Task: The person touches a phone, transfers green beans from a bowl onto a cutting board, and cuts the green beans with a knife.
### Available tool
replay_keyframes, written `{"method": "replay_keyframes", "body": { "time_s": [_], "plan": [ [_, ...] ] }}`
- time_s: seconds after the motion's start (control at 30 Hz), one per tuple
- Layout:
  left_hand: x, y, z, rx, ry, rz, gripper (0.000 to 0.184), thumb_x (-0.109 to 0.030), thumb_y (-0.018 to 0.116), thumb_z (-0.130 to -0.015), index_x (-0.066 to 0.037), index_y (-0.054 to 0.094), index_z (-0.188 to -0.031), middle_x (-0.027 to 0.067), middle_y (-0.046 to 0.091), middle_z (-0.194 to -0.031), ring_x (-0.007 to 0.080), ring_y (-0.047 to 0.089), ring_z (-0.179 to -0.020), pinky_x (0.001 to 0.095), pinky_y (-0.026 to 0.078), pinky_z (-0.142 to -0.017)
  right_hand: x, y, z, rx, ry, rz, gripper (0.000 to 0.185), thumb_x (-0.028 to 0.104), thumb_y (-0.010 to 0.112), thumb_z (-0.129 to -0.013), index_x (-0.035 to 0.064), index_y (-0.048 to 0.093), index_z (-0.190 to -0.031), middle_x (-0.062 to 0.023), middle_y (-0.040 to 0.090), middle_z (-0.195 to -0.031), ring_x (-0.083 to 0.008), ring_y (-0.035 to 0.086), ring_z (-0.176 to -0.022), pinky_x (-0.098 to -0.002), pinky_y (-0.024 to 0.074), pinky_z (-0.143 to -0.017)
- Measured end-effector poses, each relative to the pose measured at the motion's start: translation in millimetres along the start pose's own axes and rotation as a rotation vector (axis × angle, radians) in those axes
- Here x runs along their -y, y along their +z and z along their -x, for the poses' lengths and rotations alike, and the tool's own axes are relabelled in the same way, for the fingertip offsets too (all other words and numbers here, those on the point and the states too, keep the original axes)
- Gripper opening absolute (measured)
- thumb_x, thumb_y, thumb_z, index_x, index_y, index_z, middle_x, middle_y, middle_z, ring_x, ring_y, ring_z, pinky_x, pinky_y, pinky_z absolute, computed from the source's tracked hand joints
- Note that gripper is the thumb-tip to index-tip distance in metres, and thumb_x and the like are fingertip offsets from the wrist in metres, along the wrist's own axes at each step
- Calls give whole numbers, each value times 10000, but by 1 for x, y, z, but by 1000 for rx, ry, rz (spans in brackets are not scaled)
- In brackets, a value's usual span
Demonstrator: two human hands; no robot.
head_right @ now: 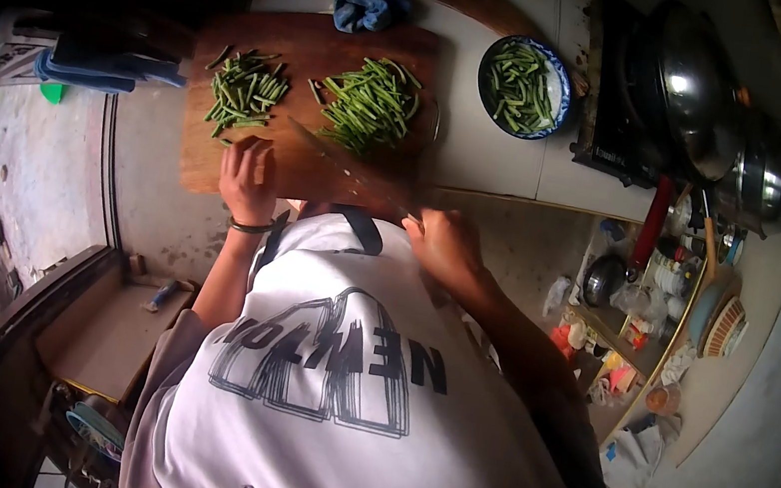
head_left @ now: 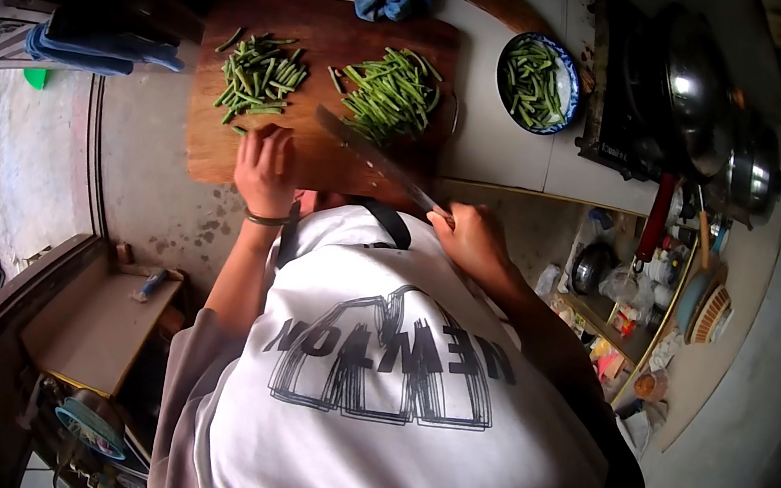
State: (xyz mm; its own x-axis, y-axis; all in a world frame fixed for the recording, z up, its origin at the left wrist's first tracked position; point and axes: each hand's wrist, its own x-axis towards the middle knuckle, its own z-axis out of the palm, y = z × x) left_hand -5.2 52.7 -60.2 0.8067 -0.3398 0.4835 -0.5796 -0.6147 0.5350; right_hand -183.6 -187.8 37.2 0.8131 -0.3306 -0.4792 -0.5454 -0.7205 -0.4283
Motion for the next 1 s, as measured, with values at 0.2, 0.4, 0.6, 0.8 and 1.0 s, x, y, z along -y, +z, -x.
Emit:
{"method": "replay_keyframes", "body": {
  "time_s": [0.2,0.4,0.6,0.8,1.0],
  "plan": [
    [36,-13,-19,23,-17,-228,221,-76,655,-899,-109,692,-1115,92,634,-1105,316,622,-957,421,527,-797,-24,8,-8,22,43,-87,344,321,720,-876,-15,683,-809,-256,668,-756,-453,669,-721,-499,526,-653],
    [48,-10,-38,238,82,-350,153,-112,632,-871,-86,647,-1021,113,600,-1047,323,601,-989,430,544,-757,-47,11,-15,-127,-17,-184,358,316,730,-880,-21,655,-785,-266,637,-724,-453,642,-667,-478,495,-605],
    [52,-10,-42,369,57,-268,150,-110,626,-891,-93,662,-1036,124,618,-1072,353,609,-999,456,546,-763,-31,1,-10,-97,27,-155,365,322,718,-890,-14,641,-770,-255,633,-711,-443,639,-659,-470,492,-601],
    [10,7,-40,182,228,-196,147,-122,661,-861,-86,667,-1004,123,642,-1071,329,645,-939,410,561,-726,-23,-8,-3,-79,70,-110,368,329,709,-898,-6,633,-765,-246,634,-706,-441,636,-655,-472,492,-604],
    [-22,43,-20,376,159,-99,211,-108,626,-797,-86,628,-1006,101,599,-1076,305,620,-965,411,563,-706,-22,-5,-6,-87,47,-110,356,336,701,-903,9,643,-777,-225,645,-705,-435,641,-660,-478,496,-607]
  ]
}}
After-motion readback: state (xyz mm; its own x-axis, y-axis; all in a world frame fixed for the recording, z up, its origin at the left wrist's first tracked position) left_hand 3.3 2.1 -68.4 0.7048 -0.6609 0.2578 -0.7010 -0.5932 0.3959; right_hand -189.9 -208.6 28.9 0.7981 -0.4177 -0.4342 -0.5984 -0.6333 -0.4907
